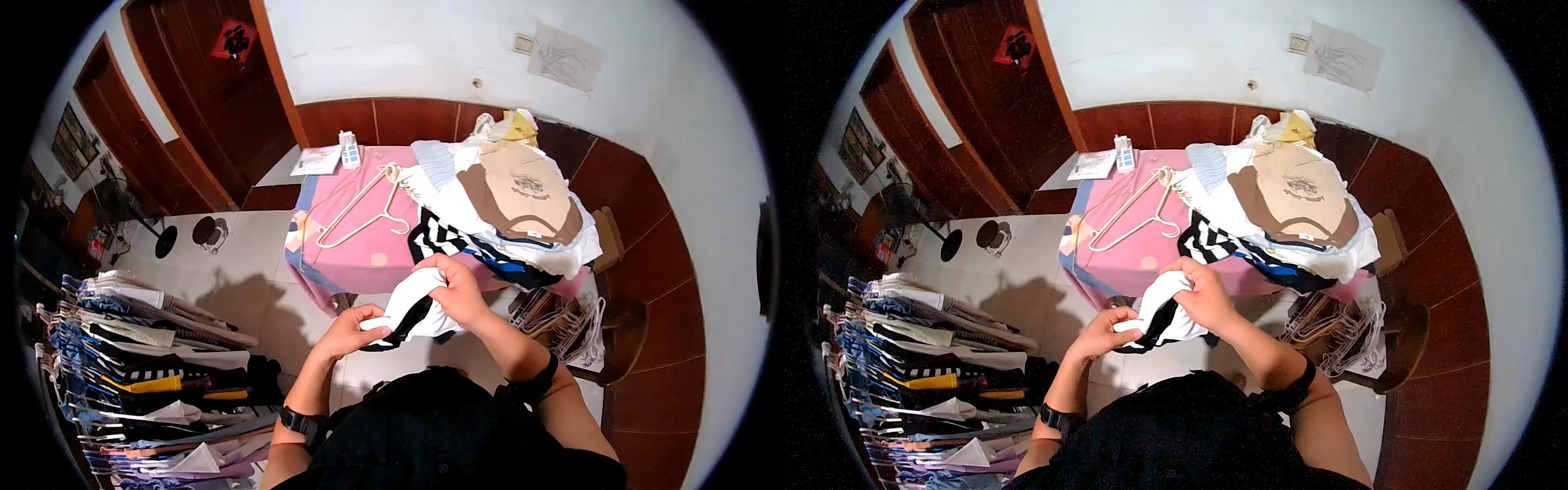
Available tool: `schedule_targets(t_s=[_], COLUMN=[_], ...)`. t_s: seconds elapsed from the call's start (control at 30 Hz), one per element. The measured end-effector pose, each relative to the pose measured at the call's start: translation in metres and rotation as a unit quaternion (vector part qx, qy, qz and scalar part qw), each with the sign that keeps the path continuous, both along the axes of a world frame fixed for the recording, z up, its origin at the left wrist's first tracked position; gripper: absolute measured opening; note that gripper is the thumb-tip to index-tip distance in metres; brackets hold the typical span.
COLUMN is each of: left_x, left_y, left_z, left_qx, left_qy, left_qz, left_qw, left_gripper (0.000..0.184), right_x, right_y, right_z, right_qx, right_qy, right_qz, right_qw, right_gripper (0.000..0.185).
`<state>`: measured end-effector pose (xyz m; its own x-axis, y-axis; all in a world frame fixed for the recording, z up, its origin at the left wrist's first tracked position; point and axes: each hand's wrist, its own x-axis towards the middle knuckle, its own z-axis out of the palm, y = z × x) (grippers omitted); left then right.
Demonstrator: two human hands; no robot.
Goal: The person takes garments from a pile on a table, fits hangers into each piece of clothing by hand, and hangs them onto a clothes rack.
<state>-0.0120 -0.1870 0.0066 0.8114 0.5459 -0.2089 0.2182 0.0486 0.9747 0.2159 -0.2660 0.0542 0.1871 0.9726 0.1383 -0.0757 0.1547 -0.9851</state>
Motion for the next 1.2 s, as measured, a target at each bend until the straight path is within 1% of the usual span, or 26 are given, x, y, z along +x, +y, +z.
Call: schedule_targets(t_s=[0.07, 0.1, 0.13, 0.2, 0.3, 0.33, 0.4, 0.43, 0.47, 0.53, 0.57, 0.6, 0.67, 0.7, 0.73, 0.77, 0.8, 0.83, 0.87, 0.93, 0.97, 1.0, 1.07, 1.1, 1.13, 1.2], left_x=[-0.017, -0.026, -0.035, -0.054, -0.075, -0.083, -0.096, -0.099, -0.1, -0.1, -0.101, -0.105, -0.114, -0.114, -0.114, -0.116, -0.114, -0.109, -0.104, -0.094, -0.088, -0.08, -0.06, -0.052, -0.046, -0.032], left_y=[0.004, 0.006, 0.009, 0.015, 0.024, 0.028, 0.035, 0.033, 0.032, 0.032, 0.036, 0.041, 0.052, 0.055, 0.059, 0.06, 0.061, 0.06, 0.062, 0.067, 0.071, 0.075, 0.084, 0.09, 0.097, 0.107], left_z=[0.002, 0.0, -0.003, -0.009, -0.02, -0.027, -0.035, -0.034, -0.034, -0.035, -0.039, -0.047, -0.062, -0.049, -0.052, -0.057, -0.053, -0.047, -0.042, -0.037, -0.035, -0.036, -0.027, -0.024, -0.027, -0.03], left_qx=[0.012, 0.046, 0.079, 0.084, 0.274, 0.272, 0.319, 0.3, 0.298, 0.293, 0.284, 0.282, 0.253, 0.179, 0.178, 0.0, -0.176, -0.225, -0.222, -0.261, -0.276, -0.276, -0.262, -0.224, -0.229, -0.213], left_qy=[0.02, 0.015, 0.01, 0.036, 0.184, 0.183, 0.285, 0.326, 0.327, 0.401, 0.435, 0.436, 0.333, 0.269, 0.27, 0.121, -0.035, -0.09, -0.086, -0.17, -0.178, -0.19, -0.179, -0.148, -0.146, -0.123], left_qz=[0.02, 0.026, 0.033, 0.05, 0.179, 0.182, 0.21, 0.215, 0.217, 0.256, 0.242, 0.243, 0.237, 0.225, 0.228, 0.274, 0.304, 0.333, 0.335, 0.354, 0.343, 0.348, 0.344, 0.341, 0.316, 0.32], left_qw=[1.0, 0.999, 0.996, 0.995, 0.927, 0.927, 0.879, 0.871, 0.87, 0.829, 0.82, 0.819, 0.877, 0.919, 0.918, 0.954, 0.936, 0.911, 0.912, 0.882, 0.88, 0.875, 0.884, 0.901, 0.909, 0.915], left_gripper=[0.024, 0.024, 0.025, 0.024, 0.023, 0.023, 0.024, 0.025, 0.025, 0.024, 0.027, 0.027, 0.029, 0.028, 0.028, 0.027, 0.026, 0.023, 0.023, 0.026, 0.028, 0.031, 0.028, 0.025, 0.023, 0.023], right_x=[-0.019, -0.026, -0.034, -0.047, -0.057, -0.059, -0.058, -0.058, -0.056, -0.053, -0.051, -0.048, -0.039, -0.034, -0.028, -0.022, -0.015, -0.003, 0.004, 0.021, 0.031, 0.041, 0.057, 0.064, 0.07, 0.084], right_y=[0.011, 0.015, 0.019, 0.026, 0.036, 0.038, 0.043, 0.045, 0.048, 0.053, 0.057, 0.063, 0.076, 0.083, 0.091, 0.1, 0.108, 0.119, 0.13, 0.15, 0.161, 0.174, 0.197, 0.208, 0.22, 0.252], right_z=[0.004, 0.006, 0.009, 0.016, 0.022, 0.027, 0.026, 0.028, 0.028, 0.025, 0.021, 0.016, 0.004, 0.0, -0.003, -0.007, -0.011, -0.02, -0.028, -0.042, -0.048, -0.073, -0.084, -0.088, -0.102, -0.126], right_qx=[0.022, 0.024, 0.025, 0.023, 0.012, 0.009, 0.02, 0.026, 0.025, 0.01, 0.036, 0.036, 0.056, 0.049, 0.051, 0.022, -0.007, -0.026, -0.023, -0.062, -0.117, -0.053, -0.105, -0.118, -0.152, -0.176], right_qy=[-0.108, -0.14, -0.141, -0.211, -0.246, -0.257, -0.242, -0.254, -0.254, -0.319, -0.327, -0.326, -0.352, -0.36, -0.359, -0.339, -0.317, -0.33, -0.326, -0.281, -0.291, -0.292, -0.322, -0.297, -0.201, -0.137], right_qz=[-0.006, -0.007, -0.003, -0.011, -0.019, -0.015, -0.013, -0.013, -0.01, 0.01, 0.012, 0.014, 0.031, 0.031, 0.035, 0.048, 0.061, 0.08, 0.081, 0.138, 0.177, 0.216, 0.295, 0.334, 0.365, 0.387], right_qw=[0.994, 0.99, 0.99, 0.977, 0.969, 0.966, 0.97, 0.967, 0.967, 0.948, 0.944, 0.945, 0.934, 0.931, 0.931, 0.939, 0.947, 0.94, 0.942, 0.948, 0.933, 0.93, 0.893, 0.887, 0.896, 0.895], right_gripper=[0.028, 0.03, 0.03, 0.03, 0.029, 0.029, 0.028, 0.029, 0.029, 0.03, 0.031, 0.031, 0.03, 0.03, 0.03, 0.03, 0.03, 0.03, 0.03, 0.028, 0.029, 0.029, 0.032, 0.035, 0.038, 0.037])
